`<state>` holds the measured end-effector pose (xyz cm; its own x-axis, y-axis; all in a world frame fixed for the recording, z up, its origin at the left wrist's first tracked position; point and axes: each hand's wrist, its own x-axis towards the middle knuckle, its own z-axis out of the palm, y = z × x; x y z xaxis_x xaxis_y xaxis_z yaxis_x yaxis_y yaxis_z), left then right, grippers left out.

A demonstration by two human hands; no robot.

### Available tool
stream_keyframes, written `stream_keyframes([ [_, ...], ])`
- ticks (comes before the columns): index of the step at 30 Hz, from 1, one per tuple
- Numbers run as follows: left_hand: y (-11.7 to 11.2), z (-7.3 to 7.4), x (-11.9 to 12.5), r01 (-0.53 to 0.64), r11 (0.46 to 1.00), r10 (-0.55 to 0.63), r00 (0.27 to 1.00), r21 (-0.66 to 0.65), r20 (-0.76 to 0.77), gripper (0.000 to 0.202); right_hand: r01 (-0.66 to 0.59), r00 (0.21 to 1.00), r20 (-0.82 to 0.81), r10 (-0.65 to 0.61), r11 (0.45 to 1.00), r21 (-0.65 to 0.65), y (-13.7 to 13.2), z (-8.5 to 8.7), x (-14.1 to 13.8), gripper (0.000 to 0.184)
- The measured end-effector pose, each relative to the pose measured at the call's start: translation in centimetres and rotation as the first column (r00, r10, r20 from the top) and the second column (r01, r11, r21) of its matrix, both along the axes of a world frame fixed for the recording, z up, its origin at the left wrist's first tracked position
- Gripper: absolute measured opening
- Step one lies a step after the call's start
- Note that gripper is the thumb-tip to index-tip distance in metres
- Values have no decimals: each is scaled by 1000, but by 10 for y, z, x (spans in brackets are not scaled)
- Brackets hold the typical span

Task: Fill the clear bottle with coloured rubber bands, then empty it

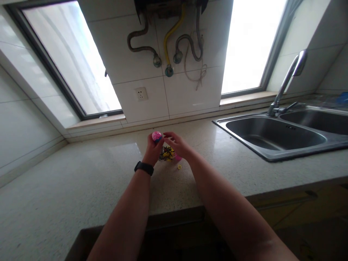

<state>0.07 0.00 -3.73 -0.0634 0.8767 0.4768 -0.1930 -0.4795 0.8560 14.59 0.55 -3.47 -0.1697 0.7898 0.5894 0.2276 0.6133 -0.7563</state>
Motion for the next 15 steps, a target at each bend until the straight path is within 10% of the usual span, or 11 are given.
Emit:
stream_keyframes([
  [7,-9,6,12,378,922,-357,915,-88,190,86,39,999,-14,-39,999,-5,4,-1,-8,49],
  [15,28,-19,-11,-12,983,30,995,-181,97,89,164,974,-171,-151,984,67,10,1,-1,45],
])
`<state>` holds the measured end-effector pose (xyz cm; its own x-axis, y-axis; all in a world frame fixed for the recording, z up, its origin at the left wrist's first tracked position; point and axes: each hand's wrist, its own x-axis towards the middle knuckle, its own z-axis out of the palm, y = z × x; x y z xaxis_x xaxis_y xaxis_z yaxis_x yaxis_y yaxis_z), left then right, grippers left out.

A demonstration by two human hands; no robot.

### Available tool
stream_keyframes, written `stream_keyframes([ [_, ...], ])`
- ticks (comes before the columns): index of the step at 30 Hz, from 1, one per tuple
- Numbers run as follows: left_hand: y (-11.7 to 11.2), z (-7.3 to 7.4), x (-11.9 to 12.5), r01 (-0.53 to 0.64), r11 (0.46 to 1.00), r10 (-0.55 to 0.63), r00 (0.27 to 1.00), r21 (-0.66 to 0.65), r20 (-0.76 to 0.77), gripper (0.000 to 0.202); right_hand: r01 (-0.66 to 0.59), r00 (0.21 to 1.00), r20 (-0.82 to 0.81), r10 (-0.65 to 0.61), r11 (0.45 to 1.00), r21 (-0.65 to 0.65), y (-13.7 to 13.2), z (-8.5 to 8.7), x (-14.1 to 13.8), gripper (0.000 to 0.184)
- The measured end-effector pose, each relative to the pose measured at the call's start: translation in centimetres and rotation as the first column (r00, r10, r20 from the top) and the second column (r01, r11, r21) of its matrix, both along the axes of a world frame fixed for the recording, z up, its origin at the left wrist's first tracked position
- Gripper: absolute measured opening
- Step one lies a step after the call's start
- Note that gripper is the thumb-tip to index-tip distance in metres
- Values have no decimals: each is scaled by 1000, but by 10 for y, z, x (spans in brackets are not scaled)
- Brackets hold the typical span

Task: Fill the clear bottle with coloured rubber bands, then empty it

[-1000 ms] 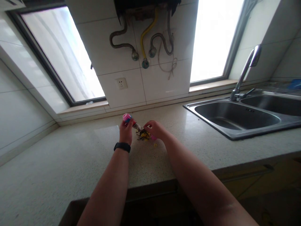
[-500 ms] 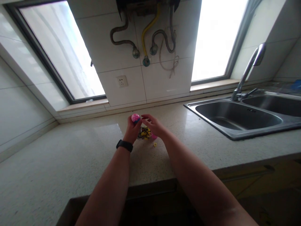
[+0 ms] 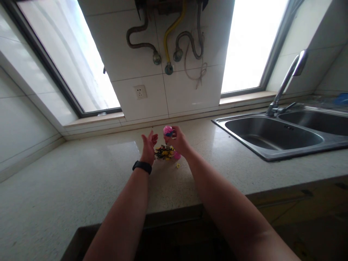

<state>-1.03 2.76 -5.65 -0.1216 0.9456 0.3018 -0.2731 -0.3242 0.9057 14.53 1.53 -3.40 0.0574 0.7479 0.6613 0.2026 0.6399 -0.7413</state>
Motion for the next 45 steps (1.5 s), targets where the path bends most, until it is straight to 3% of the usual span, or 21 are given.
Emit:
stream_keyframes([
  [6,4,-7,-3,6,999,-7,1000,-35,-22,90,63,998,25,-65,997,54,-5,5,9,46],
  [22,5,-10,-2,24,996,-30,998,-85,-63,87,78,996,30,-78,997,-5,4,-4,16,45],
  [31,0,-9,-2,44,995,-61,979,-87,-196,87,78,997,8,-79,996,36,7,-7,18,47],
  [35,0,-9,-1,25,996,-42,979,-83,-200,82,33,996,-81,-33,999,-6,10,-9,17,46],
  [38,1,-10,1,0,995,-15,987,-96,-161,72,-24,966,-256,14,999,-37,12,-6,14,46],
  [42,1,-11,2,-8,997,2,996,-73,-89,50,-186,815,-572,92,977,-108,8,4,10,48],
  [45,-3,-9,3,40,998,-42,999,-48,-36,37,-290,714,-690,118,947,-138,4,10,8,49],
])
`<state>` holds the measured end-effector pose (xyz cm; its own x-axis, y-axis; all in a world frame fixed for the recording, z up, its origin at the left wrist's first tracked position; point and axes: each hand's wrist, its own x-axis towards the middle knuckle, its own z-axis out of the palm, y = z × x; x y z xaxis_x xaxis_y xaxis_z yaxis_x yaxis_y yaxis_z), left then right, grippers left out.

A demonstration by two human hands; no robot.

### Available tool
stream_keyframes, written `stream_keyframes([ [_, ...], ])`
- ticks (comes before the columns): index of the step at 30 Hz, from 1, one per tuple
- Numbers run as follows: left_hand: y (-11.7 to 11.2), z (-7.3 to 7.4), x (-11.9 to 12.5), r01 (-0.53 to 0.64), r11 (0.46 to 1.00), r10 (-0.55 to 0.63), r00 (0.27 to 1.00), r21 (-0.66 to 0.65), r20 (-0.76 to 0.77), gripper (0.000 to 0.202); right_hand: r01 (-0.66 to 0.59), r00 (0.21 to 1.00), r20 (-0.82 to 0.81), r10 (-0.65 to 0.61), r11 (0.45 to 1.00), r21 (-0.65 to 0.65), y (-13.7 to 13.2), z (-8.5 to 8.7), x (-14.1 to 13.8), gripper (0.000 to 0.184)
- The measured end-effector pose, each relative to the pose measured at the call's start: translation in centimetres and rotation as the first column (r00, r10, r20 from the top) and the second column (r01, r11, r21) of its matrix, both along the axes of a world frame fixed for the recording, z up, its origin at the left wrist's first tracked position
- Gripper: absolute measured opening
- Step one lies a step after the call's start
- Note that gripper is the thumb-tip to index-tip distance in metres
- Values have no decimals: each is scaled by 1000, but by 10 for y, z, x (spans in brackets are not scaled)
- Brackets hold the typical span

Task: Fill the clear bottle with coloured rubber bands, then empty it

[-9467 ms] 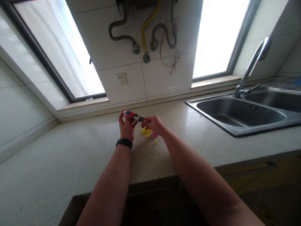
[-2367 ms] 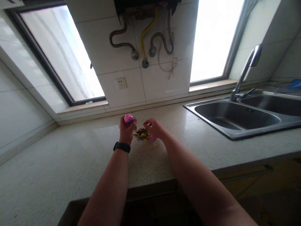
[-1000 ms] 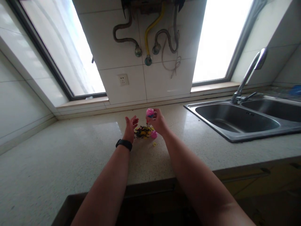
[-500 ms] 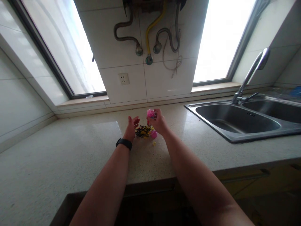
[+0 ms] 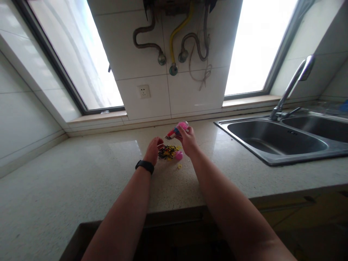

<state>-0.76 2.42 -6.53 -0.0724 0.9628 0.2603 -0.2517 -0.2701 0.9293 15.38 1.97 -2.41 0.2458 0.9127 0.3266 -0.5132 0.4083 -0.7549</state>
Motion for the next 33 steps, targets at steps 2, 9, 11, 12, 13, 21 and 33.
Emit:
stream_keyframes([
  [2,-4,3,1,31,1000,-31,999,3,23,30,-33,998,-52,32,999,-23,-1,1,-1,49],
  [9,-12,12,1,23,999,-24,999,25,37,32,-61,992,-116,58,998,-25,0,0,-4,49],
  [11,-13,12,1,18,1000,-18,1000,24,2,36,-53,993,-103,50,998,-19,-1,0,-5,50],
  [12,-13,12,0,20,1000,-19,1000,18,-21,37,-48,994,-94,47,999,-12,-1,0,-5,51],
  [13,-13,12,0,18,1000,-18,999,12,-43,39,-44,996,-83,43,999,-4,-2,0,-6,51],
  [21,-17,15,-2,-17,999,15,997,-28,-71,42,-61,998,-4,61,997,47,-5,-2,-10,49],
  [33,-23,20,0,104,992,-102,994,-72,30,39,-102,995,5,102,992,80,-13,2,-15,44],
])
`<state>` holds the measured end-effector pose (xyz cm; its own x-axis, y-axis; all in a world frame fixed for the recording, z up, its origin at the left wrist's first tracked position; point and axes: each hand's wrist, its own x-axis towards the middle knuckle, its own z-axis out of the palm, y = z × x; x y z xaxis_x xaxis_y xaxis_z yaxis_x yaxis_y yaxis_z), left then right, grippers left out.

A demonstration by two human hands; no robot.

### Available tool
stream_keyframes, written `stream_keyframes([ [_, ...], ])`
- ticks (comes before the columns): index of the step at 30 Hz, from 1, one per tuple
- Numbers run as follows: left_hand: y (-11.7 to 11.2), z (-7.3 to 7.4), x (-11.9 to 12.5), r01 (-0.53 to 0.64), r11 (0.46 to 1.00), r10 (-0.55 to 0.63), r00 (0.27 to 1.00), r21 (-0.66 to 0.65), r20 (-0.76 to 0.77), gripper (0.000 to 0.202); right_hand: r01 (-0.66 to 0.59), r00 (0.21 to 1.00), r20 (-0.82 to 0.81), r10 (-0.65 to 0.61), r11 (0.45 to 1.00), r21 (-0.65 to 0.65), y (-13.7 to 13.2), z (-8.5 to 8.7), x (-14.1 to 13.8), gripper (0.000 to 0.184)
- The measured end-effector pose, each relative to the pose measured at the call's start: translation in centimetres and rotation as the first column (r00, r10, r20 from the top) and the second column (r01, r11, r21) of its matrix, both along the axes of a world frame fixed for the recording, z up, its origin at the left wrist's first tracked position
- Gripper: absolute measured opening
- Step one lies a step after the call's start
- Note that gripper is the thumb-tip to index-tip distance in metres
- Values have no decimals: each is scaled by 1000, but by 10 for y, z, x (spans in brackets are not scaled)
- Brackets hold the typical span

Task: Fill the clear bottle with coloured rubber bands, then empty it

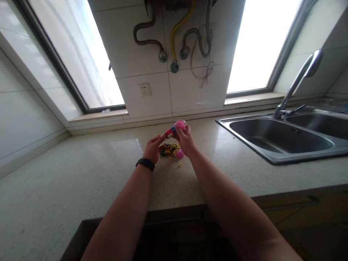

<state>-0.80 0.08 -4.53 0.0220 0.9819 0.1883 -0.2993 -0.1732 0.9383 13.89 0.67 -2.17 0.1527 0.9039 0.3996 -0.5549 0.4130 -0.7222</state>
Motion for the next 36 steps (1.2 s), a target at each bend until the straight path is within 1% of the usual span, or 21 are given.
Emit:
stream_keyframes([
  [5,3,-2,1,-23,1000,24,1000,9,-10,39,27,1000,-3,-27,1000,7,1,0,2,45],
  [10,5,-4,-1,-35,999,35,999,-10,-8,39,99,995,-27,-99,995,-3,9,-3,7,47],
  [12,6,-4,-2,-49,999,48,998,-11,-47,39,132,990,-44,-132,991,-10,13,-5,10,49],
  [14,8,-6,-4,-86,996,85,986,-1,-143,38,161,986,-50,-161,987,-12,16,-5,13,50],
  [17,12,-11,-6,-129,992,128,948,17,-291,35,192,981,-31,-192,981,-14,18,-6,17,50],
  [20,15,-17,-8,-137,990,138,906,31,-400,27,212,977,-2,-212,977,-22,20,-7,19,51],
  [25,12,-20,-8,-97,991,132,824,91,-551,20,212,977,29,-212,977,-26,24,-12,20,51],
  [28,8,-17,-8,-92,986,157,780,137,-606,22,210,977,46,-208,977,-37,26,-14,19,50],
  [31,6,-10,-7,-108,972,215,760,207,-614,24,210,977,53,-207,977,-48,27,-16,19,50],
  [33,6,-7,-7,-119,955,265,749,271,-607,26,206,978,53,-203,977,-53,27,-16,18,50],
  [36,10,-7,-8,-124,924,341,696,362,-632,28,198,979,52,-195,978,-60,27,-16,17,50],
])
